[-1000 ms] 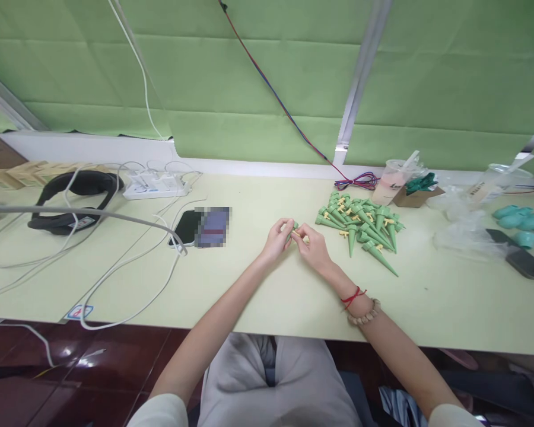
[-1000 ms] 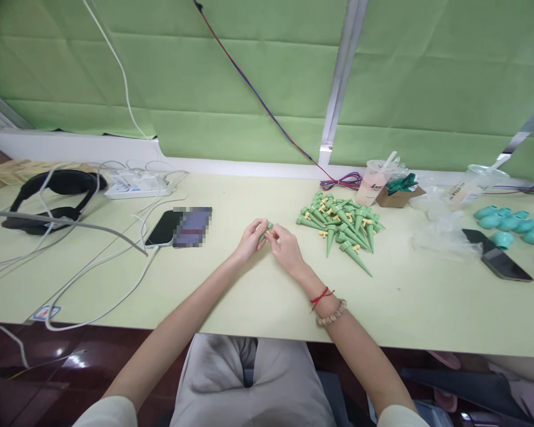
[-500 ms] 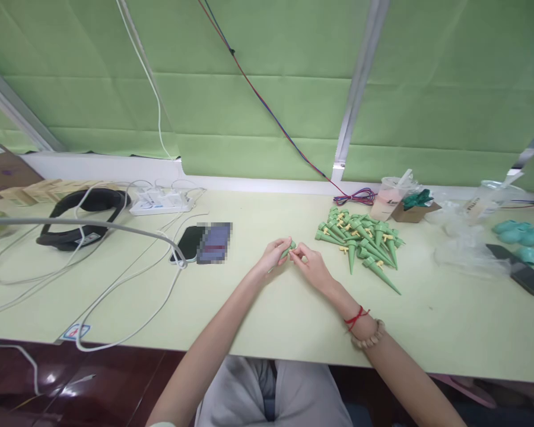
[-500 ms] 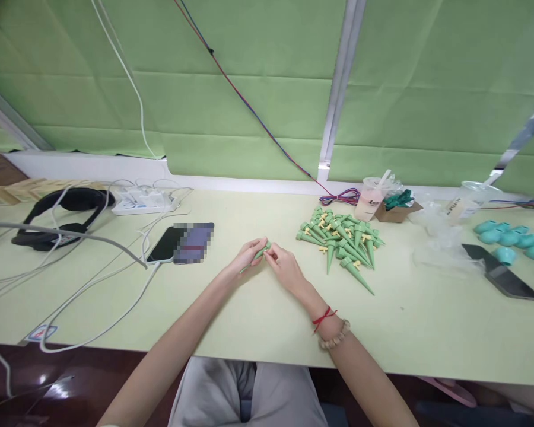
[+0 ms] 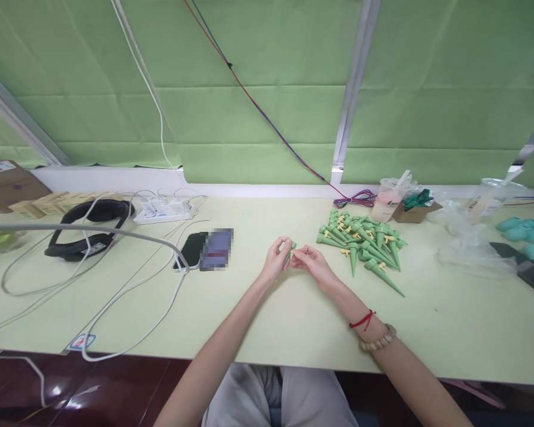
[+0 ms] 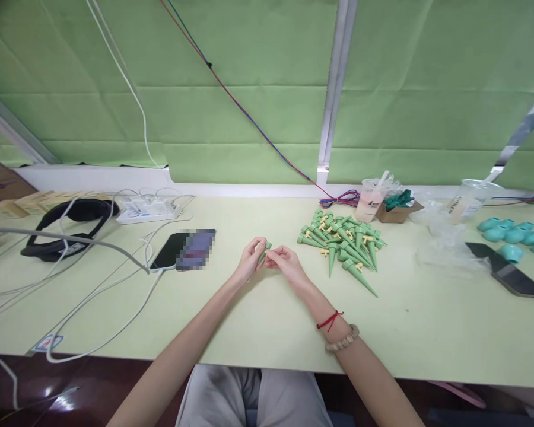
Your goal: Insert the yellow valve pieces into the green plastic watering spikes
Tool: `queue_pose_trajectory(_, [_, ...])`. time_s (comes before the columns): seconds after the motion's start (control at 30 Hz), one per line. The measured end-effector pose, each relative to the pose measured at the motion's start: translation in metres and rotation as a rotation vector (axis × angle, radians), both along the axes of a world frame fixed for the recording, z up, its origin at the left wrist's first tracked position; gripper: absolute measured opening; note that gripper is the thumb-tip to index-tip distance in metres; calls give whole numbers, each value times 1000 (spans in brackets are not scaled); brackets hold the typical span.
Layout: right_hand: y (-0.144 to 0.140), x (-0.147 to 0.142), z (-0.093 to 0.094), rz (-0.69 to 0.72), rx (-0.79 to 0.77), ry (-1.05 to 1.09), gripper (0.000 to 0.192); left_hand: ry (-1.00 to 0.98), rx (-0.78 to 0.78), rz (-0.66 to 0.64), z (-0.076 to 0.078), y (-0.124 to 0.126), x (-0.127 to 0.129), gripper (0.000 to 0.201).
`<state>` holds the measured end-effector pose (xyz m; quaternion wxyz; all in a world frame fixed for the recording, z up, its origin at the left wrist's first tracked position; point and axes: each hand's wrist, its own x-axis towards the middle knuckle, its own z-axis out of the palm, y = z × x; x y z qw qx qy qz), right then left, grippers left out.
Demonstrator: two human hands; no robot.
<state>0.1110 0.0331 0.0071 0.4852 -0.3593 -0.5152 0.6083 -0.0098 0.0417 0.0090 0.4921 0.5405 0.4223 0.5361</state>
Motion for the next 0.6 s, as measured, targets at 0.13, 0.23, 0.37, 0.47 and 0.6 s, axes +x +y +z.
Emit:
queue_pose_trajectory(0.13, [3, 2, -1, -40, 72, -7, 30, 20, -18, -40, 2, 2, -4, 36])
queue_pose_trajectory(0.23, [4, 6, -1, -65, 199, -103, 25, 39, -52, -79, 3, 3, -6, 37])
queue_pose_trajectory(0.37, [6, 15, 1, -48, 525, -400, 12, 56, -102, -140, 7, 1, -7, 39])
queue_pose_trajectory(0.47, [8, 20, 3, -25, 615, -468, 11, 84, -152, -175, 10, -2, -9, 39])
queue_pose_trajectory(0.6, [7, 21, 2, -25, 620, -459, 7, 94, -133, -131, 11, -2, -9, 37])
